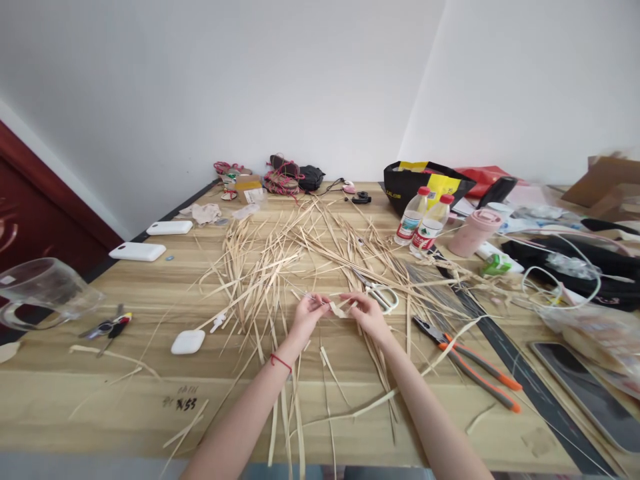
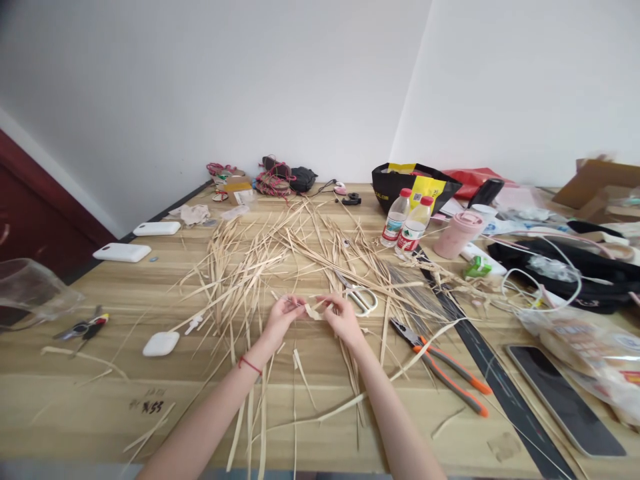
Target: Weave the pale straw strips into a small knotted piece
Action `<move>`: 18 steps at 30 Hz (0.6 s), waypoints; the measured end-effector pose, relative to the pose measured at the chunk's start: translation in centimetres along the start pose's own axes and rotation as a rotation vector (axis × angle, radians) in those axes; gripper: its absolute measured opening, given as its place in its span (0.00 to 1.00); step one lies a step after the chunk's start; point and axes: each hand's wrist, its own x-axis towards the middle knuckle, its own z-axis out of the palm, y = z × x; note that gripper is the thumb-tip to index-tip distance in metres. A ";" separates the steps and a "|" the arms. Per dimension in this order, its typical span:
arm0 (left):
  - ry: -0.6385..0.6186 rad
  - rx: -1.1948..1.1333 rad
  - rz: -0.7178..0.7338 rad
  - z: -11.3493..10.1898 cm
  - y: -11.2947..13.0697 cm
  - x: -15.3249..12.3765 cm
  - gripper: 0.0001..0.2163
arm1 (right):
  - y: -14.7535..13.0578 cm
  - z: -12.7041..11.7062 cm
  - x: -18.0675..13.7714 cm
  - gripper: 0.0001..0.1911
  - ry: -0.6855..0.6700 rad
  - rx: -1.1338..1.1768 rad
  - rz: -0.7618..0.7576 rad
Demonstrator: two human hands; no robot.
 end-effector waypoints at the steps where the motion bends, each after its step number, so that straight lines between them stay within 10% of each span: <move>1: 0.007 -0.001 0.004 0.0 0.0 0.0 0.15 | -0.2 0.2 -0.1 0.11 -0.019 -0.044 -0.024; 18: -0.060 -0.048 -0.014 -0.1 0.4 0.1 0.14 | 0.1 1.1 -0.4 0.11 0.035 -0.075 -0.076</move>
